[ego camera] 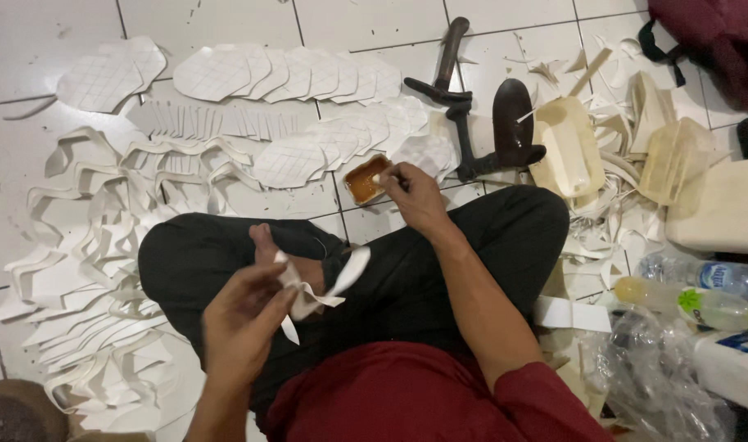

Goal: The person sits on the floor and repeatedly applies glue from a small container to white shoe parts using a brush. They then press the glued parts together by hand and place the assembled pieces aside.

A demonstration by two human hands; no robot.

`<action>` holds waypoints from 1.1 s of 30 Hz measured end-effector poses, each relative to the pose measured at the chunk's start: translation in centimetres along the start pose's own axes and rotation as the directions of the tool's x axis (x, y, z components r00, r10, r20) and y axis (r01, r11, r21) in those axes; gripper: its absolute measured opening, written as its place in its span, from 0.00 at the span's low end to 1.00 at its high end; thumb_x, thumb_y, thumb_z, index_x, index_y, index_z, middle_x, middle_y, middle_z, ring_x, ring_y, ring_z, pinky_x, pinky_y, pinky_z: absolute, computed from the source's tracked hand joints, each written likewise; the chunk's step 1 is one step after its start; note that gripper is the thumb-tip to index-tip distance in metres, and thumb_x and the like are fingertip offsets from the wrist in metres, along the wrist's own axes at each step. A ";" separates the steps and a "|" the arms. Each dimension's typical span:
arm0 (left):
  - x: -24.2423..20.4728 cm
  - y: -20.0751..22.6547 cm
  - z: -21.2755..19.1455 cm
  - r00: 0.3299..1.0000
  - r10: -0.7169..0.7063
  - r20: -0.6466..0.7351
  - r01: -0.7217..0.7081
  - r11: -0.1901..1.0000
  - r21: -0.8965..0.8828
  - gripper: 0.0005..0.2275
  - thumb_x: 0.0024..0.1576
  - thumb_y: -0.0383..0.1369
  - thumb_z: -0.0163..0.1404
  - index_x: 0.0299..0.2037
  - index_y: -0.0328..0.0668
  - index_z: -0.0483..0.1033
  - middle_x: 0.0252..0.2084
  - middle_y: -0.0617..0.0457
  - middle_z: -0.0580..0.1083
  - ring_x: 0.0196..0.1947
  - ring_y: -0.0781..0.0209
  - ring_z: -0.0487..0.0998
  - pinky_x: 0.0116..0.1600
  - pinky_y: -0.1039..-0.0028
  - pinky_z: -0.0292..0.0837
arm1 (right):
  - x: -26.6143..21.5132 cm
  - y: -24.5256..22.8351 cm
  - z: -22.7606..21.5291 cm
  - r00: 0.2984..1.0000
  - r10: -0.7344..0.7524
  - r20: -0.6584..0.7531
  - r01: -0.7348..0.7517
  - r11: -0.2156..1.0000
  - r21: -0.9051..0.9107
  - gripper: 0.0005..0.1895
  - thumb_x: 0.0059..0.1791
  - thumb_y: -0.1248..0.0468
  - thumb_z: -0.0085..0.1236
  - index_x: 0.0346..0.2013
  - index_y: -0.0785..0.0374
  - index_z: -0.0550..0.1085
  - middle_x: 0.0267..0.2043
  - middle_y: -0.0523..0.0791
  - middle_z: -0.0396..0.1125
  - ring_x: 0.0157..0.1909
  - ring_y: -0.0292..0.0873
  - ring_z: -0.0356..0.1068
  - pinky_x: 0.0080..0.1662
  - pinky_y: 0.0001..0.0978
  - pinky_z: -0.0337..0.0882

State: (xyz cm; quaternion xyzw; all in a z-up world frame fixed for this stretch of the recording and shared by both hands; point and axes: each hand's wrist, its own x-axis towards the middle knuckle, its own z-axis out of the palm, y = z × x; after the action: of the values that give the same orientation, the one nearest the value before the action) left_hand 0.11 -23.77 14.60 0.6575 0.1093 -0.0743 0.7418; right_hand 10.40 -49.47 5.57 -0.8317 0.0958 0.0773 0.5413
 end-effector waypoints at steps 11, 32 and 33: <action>5.4 -1.4 5.0 0.996 0.074 0.040 -0.070 0.993 -0.090 0.14 0.45 0.21 0.57 0.42 0.33 0.75 0.32 0.53 0.74 0.32 0.71 0.73 0.39 0.81 0.73 | -6.3 -6.4 -1.2 0.968 -0.226 -0.109 0.232 0.971 0.053 0.07 0.48 0.62 0.54 0.37 0.61 0.75 0.25 0.45 0.66 0.29 0.36 0.64 0.35 0.28 0.66; 5.2 -3.4 4.3 0.983 0.059 0.173 -0.035 0.989 -0.141 0.18 0.47 0.17 0.52 0.50 0.34 0.73 0.37 0.52 0.75 0.34 0.74 0.73 0.39 0.84 0.73 | -6.9 -7.7 1.0 0.800 -0.589 0.116 0.600 0.790 -0.127 0.04 0.44 0.66 0.58 0.33 0.60 0.75 0.25 0.47 0.67 0.29 0.52 0.69 0.43 0.44 0.65; 5.1 -3.3 4.5 0.982 0.064 0.178 -0.042 0.991 -0.127 0.19 0.47 0.17 0.52 0.50 0.35 0.72 0.37 0.51 0.75 0.33 0.73 0.74 0.38 0.85 0.73 | -7.0 -7.6 0.8 0.809 -0.573 0.132 0.587 0.800 -0.123 0.03 0.43 0.66 0.58 0.32 0.60 0.75 0.25 0.47 0.67 0.30 0.52 0.69 0.44 0.45 0.65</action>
State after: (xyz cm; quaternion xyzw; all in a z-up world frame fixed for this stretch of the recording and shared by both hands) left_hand 4.44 -28.45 10.58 0.6039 0.0280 -0.1071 0.7894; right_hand 5.48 -45.19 13.55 -0.8569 -0.1940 -0.0481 0.4752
